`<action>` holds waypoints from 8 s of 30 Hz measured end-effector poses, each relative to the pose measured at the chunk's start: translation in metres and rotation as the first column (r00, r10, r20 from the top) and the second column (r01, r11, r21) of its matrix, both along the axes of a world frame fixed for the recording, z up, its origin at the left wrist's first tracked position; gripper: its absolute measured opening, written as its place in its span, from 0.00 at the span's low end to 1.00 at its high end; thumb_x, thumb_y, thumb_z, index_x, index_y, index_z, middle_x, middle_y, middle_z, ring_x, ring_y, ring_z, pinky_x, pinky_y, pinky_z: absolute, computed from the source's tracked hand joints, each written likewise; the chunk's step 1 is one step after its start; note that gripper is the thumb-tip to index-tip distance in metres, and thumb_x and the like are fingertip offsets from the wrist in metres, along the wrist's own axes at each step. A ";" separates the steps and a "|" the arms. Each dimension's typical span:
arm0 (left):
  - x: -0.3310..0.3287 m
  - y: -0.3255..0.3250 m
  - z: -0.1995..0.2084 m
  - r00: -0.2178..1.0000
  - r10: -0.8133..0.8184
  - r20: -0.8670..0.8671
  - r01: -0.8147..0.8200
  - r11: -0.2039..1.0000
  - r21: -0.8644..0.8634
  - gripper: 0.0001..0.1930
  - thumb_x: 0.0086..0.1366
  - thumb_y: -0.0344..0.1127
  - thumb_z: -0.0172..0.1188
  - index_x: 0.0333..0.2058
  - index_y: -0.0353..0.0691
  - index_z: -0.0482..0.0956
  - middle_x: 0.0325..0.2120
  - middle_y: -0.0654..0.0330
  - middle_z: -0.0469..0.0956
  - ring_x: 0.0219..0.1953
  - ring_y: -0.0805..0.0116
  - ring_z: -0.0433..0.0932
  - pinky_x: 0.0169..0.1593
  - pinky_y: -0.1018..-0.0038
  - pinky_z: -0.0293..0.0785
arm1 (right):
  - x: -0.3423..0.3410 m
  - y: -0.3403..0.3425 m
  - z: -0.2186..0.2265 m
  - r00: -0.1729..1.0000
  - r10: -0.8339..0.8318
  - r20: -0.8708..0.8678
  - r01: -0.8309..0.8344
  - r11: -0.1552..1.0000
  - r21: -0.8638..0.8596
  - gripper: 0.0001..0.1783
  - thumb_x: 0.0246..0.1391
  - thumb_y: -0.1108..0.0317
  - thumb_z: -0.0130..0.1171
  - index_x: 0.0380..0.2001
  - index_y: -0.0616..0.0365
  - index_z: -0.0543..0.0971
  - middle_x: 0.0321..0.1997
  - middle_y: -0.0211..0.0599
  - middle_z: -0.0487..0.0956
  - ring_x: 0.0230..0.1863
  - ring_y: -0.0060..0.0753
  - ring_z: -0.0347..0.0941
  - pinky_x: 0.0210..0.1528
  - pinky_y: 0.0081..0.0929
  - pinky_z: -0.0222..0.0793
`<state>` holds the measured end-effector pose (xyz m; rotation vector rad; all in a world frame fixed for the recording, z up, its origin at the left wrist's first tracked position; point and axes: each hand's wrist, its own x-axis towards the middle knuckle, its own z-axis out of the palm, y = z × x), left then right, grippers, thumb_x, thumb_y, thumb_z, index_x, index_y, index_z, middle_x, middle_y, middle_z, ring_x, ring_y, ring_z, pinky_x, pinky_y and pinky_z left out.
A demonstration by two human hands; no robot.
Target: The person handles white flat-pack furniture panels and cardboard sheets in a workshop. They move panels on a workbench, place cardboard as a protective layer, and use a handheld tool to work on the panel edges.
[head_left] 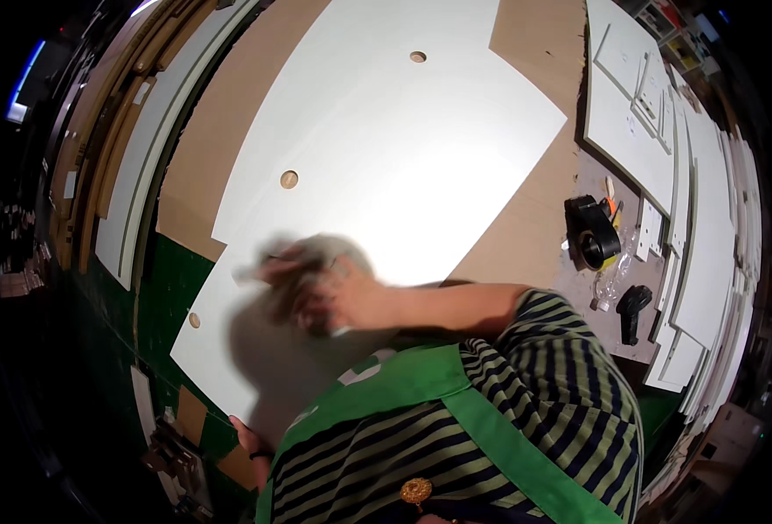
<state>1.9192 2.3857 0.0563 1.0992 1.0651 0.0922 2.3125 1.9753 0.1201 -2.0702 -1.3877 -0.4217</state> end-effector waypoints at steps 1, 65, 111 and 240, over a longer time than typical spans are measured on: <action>0.009 -0.009 0.006 1.000 -0.009 -0.007 0.009 1.000 0.014 0.37 0.69 0.63 0.39 0.55 0.29 0.69 0.52 0.50 0.72 0.53 0.55 0.70 0.58 0.63 0.64 | 0.020 -0.028 -0.008 0.993 -0.107 0.058 0.107 0.994 -0.009 0.24 0.55 0.56 0.54 0.54 0.55 0.72 0.57 0.45 0.71 0.58 0.51 0.64 0.56 0.68 0.49; 0.325 -0.173 0.257 -0.205 -0.853 0.481 0.494 0.334 0.803 0.34 0.67 0.37 0.54 0.66 0.34 0.49 0.67 0.46 0.49 0.69 0.56 0.48 0.68 0.64 0.45 | -0.104 0.030 0.244 0.690 -0.154 -0.708 0.511 0.796 0.324 0.29 0.59 0.67 0.57 0.63 0.58 0.65 0.46 0.42 0.77 0.44 0.30 0.75 0.49 0.28 0.71; 0.484 -0.032 0.022 0.640 -0.768 0.019 0.191 0.182 0.965 0.15 0.67 0.36 0.50 0.48 0.37 0.77 0.53 0.50 0.74 0.58 0.45 0.66 0.60 0.61 0.62 | -0.048 0.067 0.025 0.547 -0.828 -0.118 0.710 0.535 -0.458 0.56 0.43 0.31 0.57 0.66 0.59 0.55 0.72 0.51 0.46 0.74 0.54 0.36 0.62 0.77 0.31; 0.275 -0.621 0.122 0.268 -0.961 0.073 0.625 0.231 0.746 0.27 0.66 0.28 0.51 0.62 0.32 0.57 0.58 0.45 0.65 0.59 0.58 0.68 0.61 0.65 0.63 | -0.053 -0.614 0.048 -0.298 -0.920 -0.256 0.781 -0.081 -0.619 0.31 0.43 0.58 0.63 0.49 0.64 0.68 0.44 0.49 0.78 0.47 0.45 0.76 0.52 0.47 0.65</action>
